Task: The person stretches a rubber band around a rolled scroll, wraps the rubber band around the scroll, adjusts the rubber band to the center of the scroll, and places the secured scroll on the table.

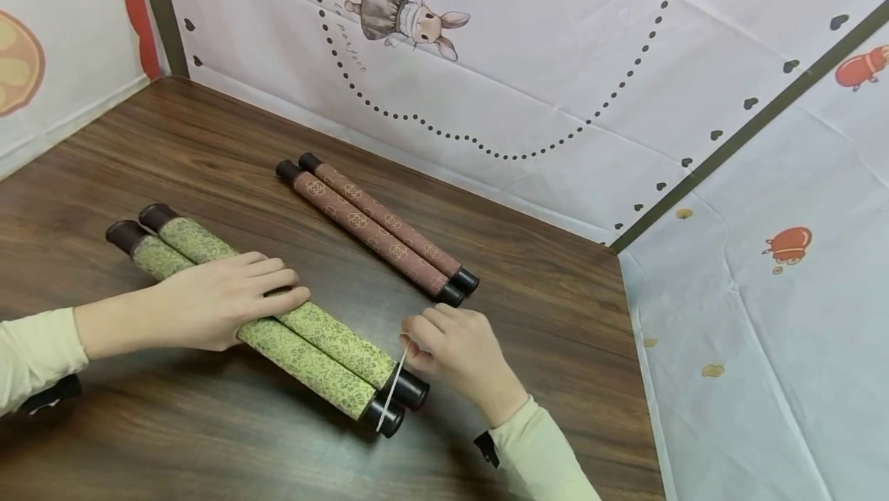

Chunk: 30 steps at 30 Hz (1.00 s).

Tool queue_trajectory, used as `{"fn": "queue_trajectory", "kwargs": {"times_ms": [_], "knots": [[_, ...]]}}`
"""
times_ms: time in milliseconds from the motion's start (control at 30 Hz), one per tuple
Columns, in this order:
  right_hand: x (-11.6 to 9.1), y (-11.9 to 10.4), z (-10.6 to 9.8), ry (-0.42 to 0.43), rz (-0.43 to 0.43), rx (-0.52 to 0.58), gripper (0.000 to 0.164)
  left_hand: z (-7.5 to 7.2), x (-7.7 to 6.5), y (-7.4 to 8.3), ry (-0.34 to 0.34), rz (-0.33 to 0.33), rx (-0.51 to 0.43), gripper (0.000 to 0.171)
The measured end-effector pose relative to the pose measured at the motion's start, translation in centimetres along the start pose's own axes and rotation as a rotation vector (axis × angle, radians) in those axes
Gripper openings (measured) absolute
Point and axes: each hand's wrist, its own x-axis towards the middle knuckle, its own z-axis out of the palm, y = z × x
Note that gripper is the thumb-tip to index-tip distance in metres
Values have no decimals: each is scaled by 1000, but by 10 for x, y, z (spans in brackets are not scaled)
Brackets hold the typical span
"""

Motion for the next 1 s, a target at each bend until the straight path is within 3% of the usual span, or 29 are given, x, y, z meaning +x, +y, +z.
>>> {"fn": "queue_trajectory", "kwargs": {"times_ms": [100, 200, 267, 333, 467, 567, 633, 700, 900, 1000], "knots": [[-2, -10, 8, -122, 300, 214, 13, 0, -1, 0, -20, -3, 29, 65], [-1, -22, 11, -162, 713, 529, 14, -2, -1, -1, -41, -16, 52, 64], [2, -29, 10, -74, 962, 729, 11, -3, 0, -3, -46, -31, 65, 65], [6, -33, 9, 46, 1139, 872, 9, -4, 2, -3, -47, -45, 74, 65], [12, -37, 7, 245, 1325, 1048, 14, -6, 5, -4, -51, -69, 78, 62], [13, -38, 6, 301, 1361, 1141, 21, -6, 6, -3, -64, -79, 77, 59], [12, -38, 6, 254, 1341, 1181, 28, -5, 6, -2, -70, -80, 78, 58], [10, -36, 6, 134, 1288, 1197, 36, -4, 6, 1, -70, -72, 72, 59], [11, -33, 10, -347, 1008, 1262, 58, 4, 6, 10, -46, -27, 33, 60], [14, -31, 12, -498, 895, 1219, 66, 5, 9, 12, -39, 1, 35, 62]]}}
